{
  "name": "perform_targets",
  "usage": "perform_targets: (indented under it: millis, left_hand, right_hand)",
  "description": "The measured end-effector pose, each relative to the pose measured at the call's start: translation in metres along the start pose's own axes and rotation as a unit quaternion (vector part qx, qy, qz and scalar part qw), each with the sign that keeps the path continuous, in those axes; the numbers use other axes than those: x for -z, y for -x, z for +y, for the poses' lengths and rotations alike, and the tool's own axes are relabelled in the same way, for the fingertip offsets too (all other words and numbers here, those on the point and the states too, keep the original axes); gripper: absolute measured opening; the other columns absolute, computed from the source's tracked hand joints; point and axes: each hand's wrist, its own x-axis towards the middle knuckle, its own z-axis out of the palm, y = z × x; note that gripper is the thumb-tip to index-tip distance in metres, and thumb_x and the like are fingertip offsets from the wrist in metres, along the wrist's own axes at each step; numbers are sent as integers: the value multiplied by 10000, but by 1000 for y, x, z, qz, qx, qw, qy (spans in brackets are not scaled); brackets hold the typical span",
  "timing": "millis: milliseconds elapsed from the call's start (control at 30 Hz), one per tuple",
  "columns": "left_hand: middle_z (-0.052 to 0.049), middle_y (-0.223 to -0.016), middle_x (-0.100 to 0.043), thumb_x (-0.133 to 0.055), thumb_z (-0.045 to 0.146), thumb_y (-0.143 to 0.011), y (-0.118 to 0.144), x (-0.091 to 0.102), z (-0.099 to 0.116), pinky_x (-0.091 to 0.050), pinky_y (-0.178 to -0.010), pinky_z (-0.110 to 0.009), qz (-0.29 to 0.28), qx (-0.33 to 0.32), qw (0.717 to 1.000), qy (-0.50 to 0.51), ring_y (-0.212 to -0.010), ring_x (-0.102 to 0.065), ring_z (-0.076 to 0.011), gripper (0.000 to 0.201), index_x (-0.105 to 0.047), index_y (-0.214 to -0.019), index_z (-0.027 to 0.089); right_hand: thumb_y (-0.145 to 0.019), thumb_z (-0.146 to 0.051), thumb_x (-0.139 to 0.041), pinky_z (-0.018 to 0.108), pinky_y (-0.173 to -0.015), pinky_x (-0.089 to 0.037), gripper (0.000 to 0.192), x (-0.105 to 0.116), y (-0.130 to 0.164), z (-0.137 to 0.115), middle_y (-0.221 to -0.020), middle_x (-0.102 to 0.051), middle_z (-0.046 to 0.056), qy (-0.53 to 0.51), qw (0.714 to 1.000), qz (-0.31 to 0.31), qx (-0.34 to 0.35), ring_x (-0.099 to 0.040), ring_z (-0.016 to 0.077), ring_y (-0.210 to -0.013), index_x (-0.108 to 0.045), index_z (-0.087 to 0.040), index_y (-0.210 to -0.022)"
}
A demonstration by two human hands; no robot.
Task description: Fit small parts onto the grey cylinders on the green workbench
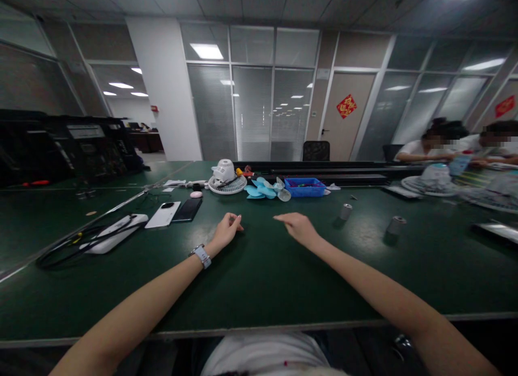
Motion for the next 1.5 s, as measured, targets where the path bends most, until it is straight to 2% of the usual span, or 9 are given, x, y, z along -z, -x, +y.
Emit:
perform_targets:
  millis: [67, 133, 233, 333, 533, 867, 1033, 1233, 1500]
  left_hand:
    - [-35, -739, -732, -465, 600, -863, 0, 0, 0, -489, -733, -321, 0, -2, 1000, -4, -770, -693, -215, 377, -499, -922, 229]
    - [-33, -736, -730, -464, 599, -863, 1, -1, 1, -485, -727, -319, -3, -4, 1000, -7, -767, -689, -215, 376, -499, -921, 229]
    - [-32, -746, -733, -462, 606, -863, 2, 0, 2, -482, -732, -322, -7, -1, 1000, -13, -773, -688, -218, 385, -501, -932, 230]
    - [-31, -760, -734, -459, 611, -867, 3, 1, 2, -482, -751, -325, -12, -1, 1000, -16, -785, -689, -217, 390, -501, -942, 231]
    - [-29, -758, -734, -444, 609, -880, 4, 1, 4, -479, -766, -323, -14, -9, 1000, -20, -790, -688, -215, 389, -505, -939, 230]
    - [-27, -747, -742, -464, 602, -872, 6, 1, 9, -475, -731, -320, -12, -2, 1000, -20, -767, -691, -217, 378, -520, -917, 230]
    - [-33, -750, -741, -448, 599, -882, 6, 1, 8, -477, -729, -325, -10, -8, 999, -29, -760, -689, -219, 382, -525, -923, 227]
    - [-29, -751, -735, -451, 613, -881, 4, 1, 4, -477, -742, -321, -15, -16, 999, -23, -767, -687, -214, 395, -519, -925, 226]
    - [-27, -758, -737, -460, 623, -872, 5, 2, 5, -477, -757, -320, -16, -11, 1000, -22, -766, -682, -211, 404, -529, -938, 230]
  right_hand:
    - [-909, -87, -467, 372, -948, -496, 405, 26, 3, 43, -1163, -712, 75, 104, 985, 107, -92, -670, 219, -1028, -704, -217, -1211]
    - [-938, -152, -452, 384, -912, -493, 380, 50, 13, 88, -1151, -710, 117, 195, 944, 178, -196, -671, 249, -993, -692, -183, -1231]
    - [-928, -167, -445, 366, -826, -492, 393, 70, 36, 138, -1052, -731, 138, 259, 901, 180, -297, -677, 255, -883, -691, -170, -1235]
    - [-924, -193, -444, 352, -763, -481, 400, 72, 52, 159, -1022, -732, 142, 253, 886, 163, -353, -669, 252, -829, -688, -180, -1240]
    - [-912, -196, -450, 340, -778, -473, 398, 66, 50, 156, -1036, -725, 126, 211, 890, 165, -368, -658, 238, -850, -680, -203, -1237]
    - [-886, -169, -450, 348, -827, -473, 375, 66, 54, 162, -1019, -721, 113, 185, 889, 221, -355, -657, 238, -888, -694, -201, -1170]
    - [-886, -173, -484, 343, -804, -470, 334, 65, 54, 165, -995, -726, 113, 170, 890, 195, -376, -661, 247, -880, -710, -208, -1130]
    - [-867, -177, -499, 339, -784, -471, 338, 65, 54, 164, -969, -732, 105, 174, 880, 206, -392, -663, 246, -862, -716, -215, -1124]
    - [-812, -373, -604, 362, -776, -496, 331, 68, 46, 161, -898, -746, 98, 154, 849, 226, -452, -675, 269, -852, -726, -207, -1072]
